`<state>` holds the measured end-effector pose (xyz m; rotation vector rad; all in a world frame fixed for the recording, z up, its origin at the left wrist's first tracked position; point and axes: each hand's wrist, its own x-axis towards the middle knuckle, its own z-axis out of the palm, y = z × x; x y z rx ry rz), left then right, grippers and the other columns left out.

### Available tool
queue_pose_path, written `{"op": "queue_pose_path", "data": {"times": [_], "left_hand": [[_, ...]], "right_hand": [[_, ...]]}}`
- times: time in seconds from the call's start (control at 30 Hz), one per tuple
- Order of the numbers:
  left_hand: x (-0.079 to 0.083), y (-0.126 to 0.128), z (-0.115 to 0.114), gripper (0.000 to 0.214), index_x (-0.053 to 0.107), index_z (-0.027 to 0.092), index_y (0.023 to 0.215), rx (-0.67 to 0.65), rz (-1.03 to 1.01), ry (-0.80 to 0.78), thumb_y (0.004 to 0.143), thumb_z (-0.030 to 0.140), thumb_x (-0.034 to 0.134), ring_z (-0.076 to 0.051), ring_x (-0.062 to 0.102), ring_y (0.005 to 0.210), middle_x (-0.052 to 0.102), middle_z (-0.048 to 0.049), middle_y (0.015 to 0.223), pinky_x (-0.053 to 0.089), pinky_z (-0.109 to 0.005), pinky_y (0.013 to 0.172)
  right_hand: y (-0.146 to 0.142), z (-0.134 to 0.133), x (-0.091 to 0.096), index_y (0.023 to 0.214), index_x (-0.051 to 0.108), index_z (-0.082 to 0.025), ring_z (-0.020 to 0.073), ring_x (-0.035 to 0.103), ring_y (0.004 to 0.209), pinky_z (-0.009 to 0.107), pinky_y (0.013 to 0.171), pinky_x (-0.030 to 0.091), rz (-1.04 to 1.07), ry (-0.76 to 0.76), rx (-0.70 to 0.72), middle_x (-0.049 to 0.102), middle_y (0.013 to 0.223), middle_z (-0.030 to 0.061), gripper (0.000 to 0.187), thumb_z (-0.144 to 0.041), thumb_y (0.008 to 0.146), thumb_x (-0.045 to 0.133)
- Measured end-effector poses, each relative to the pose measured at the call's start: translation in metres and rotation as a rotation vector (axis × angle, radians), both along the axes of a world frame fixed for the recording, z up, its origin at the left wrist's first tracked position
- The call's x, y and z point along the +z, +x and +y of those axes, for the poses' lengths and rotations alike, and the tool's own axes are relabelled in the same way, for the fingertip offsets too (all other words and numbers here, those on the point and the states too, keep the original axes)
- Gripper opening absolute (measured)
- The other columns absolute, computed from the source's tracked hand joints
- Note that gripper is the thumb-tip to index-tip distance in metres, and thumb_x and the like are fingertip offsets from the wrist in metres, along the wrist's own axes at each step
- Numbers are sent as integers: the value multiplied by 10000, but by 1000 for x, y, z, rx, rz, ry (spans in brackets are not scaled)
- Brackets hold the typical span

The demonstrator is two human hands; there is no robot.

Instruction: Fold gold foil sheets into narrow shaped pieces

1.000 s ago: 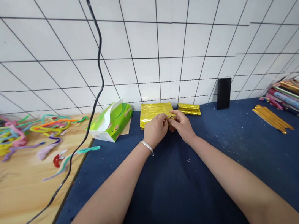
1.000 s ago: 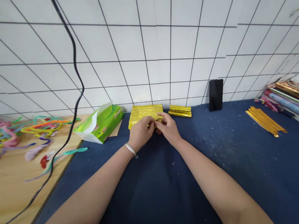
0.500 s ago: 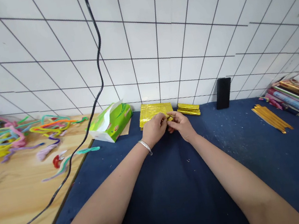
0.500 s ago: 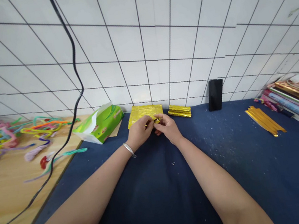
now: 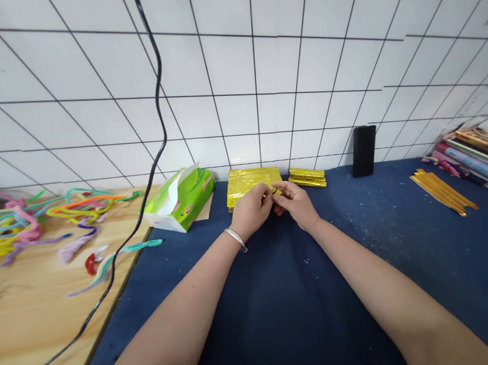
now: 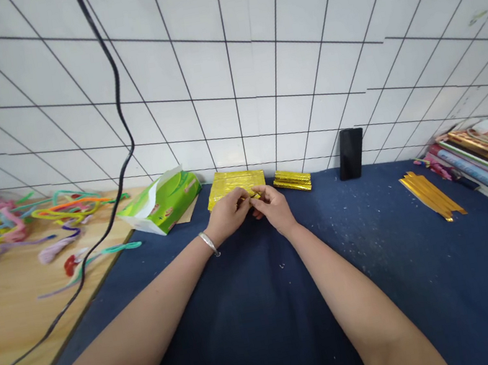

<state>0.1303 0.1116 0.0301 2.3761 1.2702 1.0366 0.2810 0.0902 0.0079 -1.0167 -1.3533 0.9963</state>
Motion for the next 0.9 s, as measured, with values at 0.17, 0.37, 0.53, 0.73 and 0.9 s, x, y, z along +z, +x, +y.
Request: {"op": "queue_pose_path", "data": {"times": [0.17,0.37,0.53,0.73,0.9], "left_hand": [[1,-2,3,143,566,180,902,-102,-57,-34,805,248,486,-137,547,649,602,-21,747,418,-254,615],[4,-12,10,273,552,188,1009,-226,-49,-68,743,249,548,-162,569,761,613,-25,865,456,-288,703],[3,-29,15,293,559,191,1008,-230,-54,-86,721,242,584,-165,578,805,620,-20,917,462,-295,737],[-9,-47,16,367,570,179,1027,-167,-273,-205,693,301,659,-156,588,826,618,-29,961,480,-302,764],[-19,-58,0,421,540,153,1074,-183,-486,-406,711,328,663,-89,546,571,578,22,696,491,-244,573]], "right_hand": [[2,1,0,1063,511,-215,91,555,524,224,487,491,9,11,-12,553,653,-49,376,-433,766,586],[4,2,-1,1036,501,-222,89,544,494,213,467,480,33,18,-73,547,609,-61,377,-454,752,590],[6,4,-2,1013,501,-223,93,543,476,210,449,473,37,27,-112,542,579,-66,370,-468,749,587],[8,4,-1,966,514,-211,103,565,503,218,455,484,21,27,-157,554,604,-54,356,-481,745,585],[5,-2,4,922,533,-196,101,566,509,225,469,487,-24,21,-125,564,627,-45,336,-460,728,612]]}}
